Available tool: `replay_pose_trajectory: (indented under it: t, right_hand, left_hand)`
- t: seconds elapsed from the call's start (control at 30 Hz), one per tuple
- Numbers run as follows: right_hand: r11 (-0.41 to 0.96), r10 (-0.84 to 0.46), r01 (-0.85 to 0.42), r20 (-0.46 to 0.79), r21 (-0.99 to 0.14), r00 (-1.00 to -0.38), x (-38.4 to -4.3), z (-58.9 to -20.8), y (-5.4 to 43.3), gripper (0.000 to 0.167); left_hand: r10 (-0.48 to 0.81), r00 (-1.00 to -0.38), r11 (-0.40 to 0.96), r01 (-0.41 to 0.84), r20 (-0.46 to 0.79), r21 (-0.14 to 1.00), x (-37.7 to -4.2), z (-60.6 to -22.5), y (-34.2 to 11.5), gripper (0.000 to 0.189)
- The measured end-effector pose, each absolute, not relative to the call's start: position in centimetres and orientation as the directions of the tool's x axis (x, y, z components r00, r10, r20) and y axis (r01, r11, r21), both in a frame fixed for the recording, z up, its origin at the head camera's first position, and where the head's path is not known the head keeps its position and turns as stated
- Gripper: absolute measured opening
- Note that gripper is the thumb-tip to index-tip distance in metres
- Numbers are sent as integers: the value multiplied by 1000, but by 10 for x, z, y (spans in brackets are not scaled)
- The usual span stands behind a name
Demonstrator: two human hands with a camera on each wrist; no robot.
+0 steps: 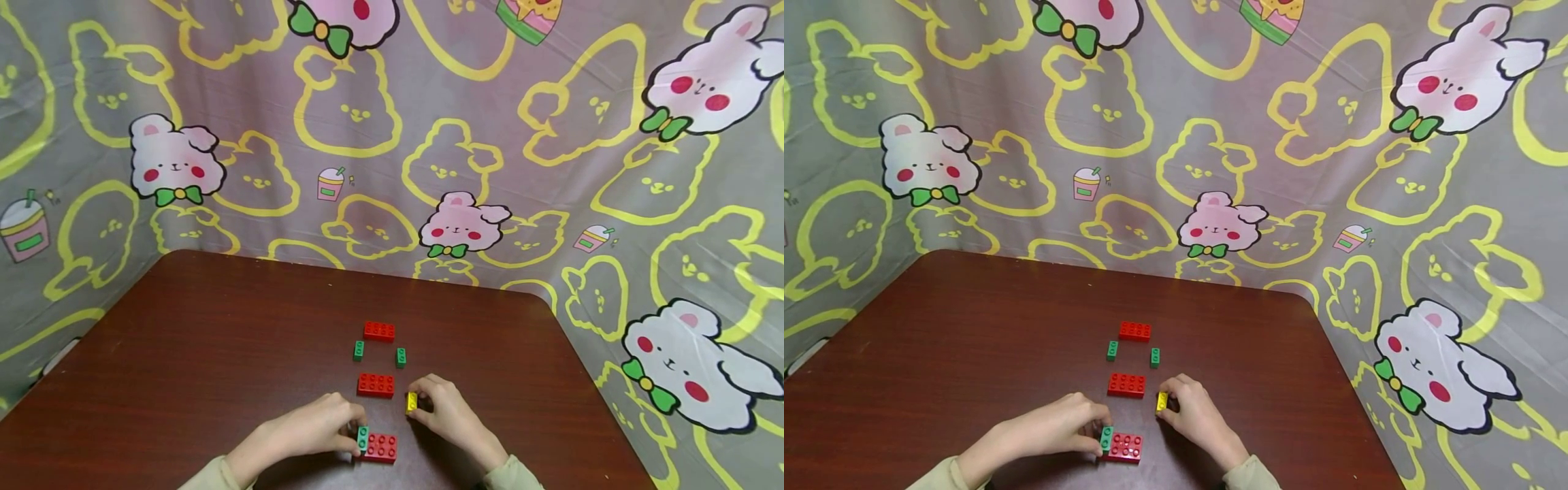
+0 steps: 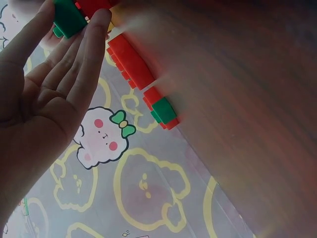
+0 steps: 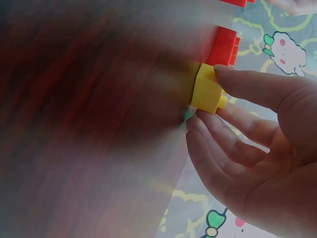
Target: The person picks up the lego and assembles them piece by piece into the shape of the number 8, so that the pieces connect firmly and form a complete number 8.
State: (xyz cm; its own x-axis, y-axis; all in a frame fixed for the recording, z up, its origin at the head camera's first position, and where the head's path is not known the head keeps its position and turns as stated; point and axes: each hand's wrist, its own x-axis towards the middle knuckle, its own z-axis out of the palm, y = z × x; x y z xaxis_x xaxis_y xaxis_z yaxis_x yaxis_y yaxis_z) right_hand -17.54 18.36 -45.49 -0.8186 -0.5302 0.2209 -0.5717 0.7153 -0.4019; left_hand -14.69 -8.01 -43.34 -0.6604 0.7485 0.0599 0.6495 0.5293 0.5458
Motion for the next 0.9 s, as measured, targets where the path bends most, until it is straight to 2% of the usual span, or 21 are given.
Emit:
replay_pose_trajectory:
  t: [0.9]
  right_hand:
    - [737,-520,-535,158,-414,-839,-159,-436,180,27]
  left_hand:
    - [760,-647,519,668,70,533,-148,-432,-81,16]
